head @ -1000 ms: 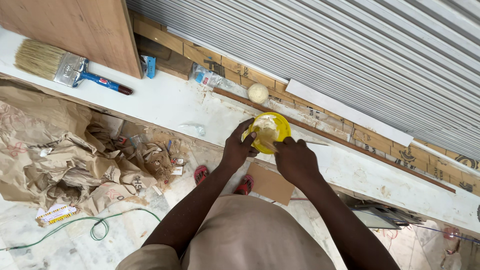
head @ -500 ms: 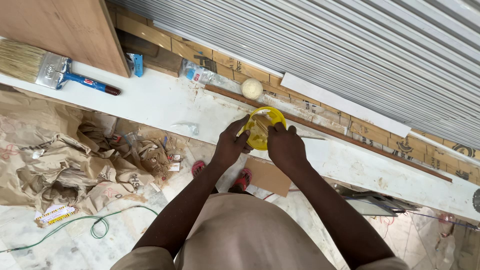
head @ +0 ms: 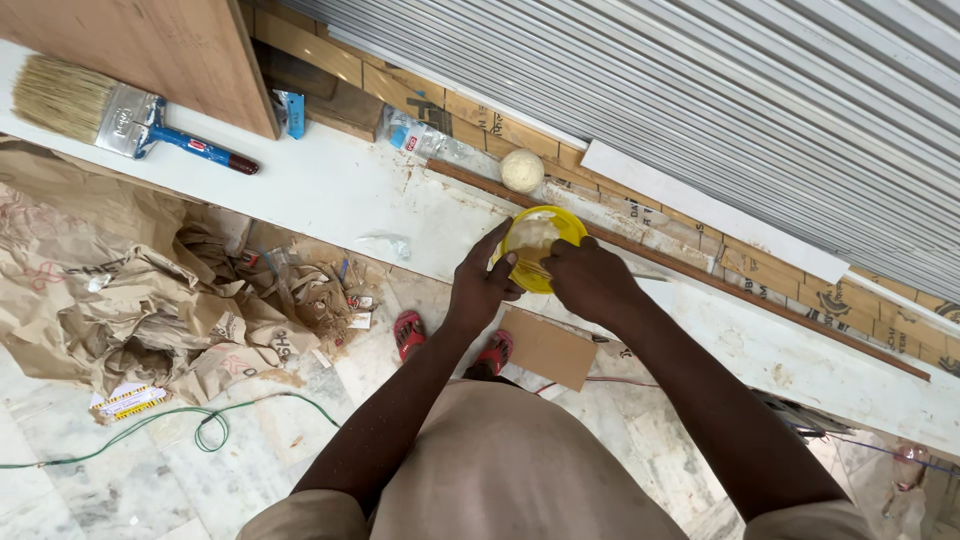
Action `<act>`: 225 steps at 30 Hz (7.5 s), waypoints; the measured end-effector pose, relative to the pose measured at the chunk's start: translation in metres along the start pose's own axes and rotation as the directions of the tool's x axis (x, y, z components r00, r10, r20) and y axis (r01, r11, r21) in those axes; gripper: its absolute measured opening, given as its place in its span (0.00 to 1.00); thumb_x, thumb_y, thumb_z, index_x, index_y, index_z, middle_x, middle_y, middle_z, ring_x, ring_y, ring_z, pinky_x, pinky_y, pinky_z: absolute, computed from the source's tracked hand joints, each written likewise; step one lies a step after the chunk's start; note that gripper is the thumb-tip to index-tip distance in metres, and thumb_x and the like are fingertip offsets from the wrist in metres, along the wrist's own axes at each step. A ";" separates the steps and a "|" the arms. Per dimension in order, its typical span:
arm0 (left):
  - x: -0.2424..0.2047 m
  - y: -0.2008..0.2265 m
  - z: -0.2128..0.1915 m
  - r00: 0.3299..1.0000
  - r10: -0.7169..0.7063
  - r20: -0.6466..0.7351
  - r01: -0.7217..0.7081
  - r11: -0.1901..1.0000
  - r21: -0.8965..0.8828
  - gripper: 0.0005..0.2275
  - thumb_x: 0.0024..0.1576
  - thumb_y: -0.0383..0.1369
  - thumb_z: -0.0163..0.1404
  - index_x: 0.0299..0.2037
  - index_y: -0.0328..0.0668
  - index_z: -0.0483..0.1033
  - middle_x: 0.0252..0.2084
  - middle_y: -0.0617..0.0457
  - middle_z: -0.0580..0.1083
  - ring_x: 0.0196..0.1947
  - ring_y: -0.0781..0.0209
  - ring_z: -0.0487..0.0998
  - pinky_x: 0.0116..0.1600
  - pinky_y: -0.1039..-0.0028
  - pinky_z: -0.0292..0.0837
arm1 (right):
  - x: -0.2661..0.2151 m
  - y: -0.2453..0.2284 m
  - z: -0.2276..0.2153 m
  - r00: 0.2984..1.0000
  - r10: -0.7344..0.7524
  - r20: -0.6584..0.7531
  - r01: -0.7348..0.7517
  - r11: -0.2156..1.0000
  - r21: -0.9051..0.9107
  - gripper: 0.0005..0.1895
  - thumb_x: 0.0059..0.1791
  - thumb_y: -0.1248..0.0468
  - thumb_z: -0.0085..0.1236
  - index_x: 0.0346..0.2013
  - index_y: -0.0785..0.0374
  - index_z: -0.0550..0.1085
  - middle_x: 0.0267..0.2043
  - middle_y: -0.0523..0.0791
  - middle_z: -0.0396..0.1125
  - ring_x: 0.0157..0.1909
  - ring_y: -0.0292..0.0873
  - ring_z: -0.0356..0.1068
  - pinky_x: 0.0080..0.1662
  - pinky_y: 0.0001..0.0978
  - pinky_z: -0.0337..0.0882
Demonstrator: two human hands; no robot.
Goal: The person mixes a white paste in a yellow container using a wooden stick. They then apply the paste to a white rectangular object and wipe off excess onto a paper bag. The person repeats the application and wiping process.
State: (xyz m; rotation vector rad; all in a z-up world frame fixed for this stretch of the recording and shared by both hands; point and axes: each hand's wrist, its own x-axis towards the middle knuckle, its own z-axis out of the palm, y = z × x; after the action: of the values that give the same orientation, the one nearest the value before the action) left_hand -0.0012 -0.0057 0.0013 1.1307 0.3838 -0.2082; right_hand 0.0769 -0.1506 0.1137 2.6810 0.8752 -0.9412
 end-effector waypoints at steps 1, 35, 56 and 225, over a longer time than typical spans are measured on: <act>0.001 0.001 -0.001 1.000 0.022 0.000 -0.022 1.000 0.015 0.22 0.65 0.31 0.47 0.70 0.46 0.64 0.57 0.46 0.73 0.32 0.66 0.82 0.35 0.74 0.84 | -0.006 0.001 -0.005 1.000 0.013 0.001 -0.013 1.000 0.001 0.16 0.48 0.66 0.53 0.49 0.57 0.78 0.52 0.45 0.69 0.53 0.55 0.68 0.48 0.46 0.76; -0.006 -0.046 0.067 0.822 0.559 0.113 -0.481 0.574 0.662 0.53 0.40 0.42 0.73 0.72 0.31 0.50 0.69 0.35 0.63 0.67 0.36 0.66 0.68 0.53 0.64 | -0.033 0.031 0.021 0.980 0.045 -0.195 -0.038 0.999 0.039 0.17 0.38 0.64 0.63 0.41 0.59 0.79 0.47 0.45 0.71 0.48 0.57 0.69 0.38 0.44 0.77; 0.027 -0.038 0.046 0.719 0.646 0.256 -0.653 0.502 0.567 0.49 0.40 0.40 0.73 0.69 0.33 0.55 0.65 0.37 0.66 0.66 0.38 0.66 0.70 0.56 0.65 | -0.058 0.051 -0.012 0.996 -0.027 -0.082 0.032 0.998 0.061 0.14 0.46 0.60 0.59 0.47 0.54 0.78 0.49 0.41 0.71 0.53 0.54 0.67 0.51 0.47 0.73; -0.249 -0.239 -0.267 0.352 -0.123 -0.928 0.368 0.930 0.017 0.16 0.55 0.41 0.59 0.45 0.38 0.78 0.39 0.47 0.80 0.39 0.53 0.81 0.46 0.64 0.75 | 0.062 -0.185 0.045 0.759 -0.643 0.105 -0.266 -0.158 0.951 0.30 0.49 0.68 0.58 0.66 0.63 0.62 0.53 0.51 0.68 0.49 0.52 0.74 0.45 0.43 0.78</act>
State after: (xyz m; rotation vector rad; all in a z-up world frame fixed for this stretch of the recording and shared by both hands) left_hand -0.3651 0.1302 -0.1977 1.3354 1.6158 0.1641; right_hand -0.0144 0.0145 0.0464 2.3284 0.3004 -3.7019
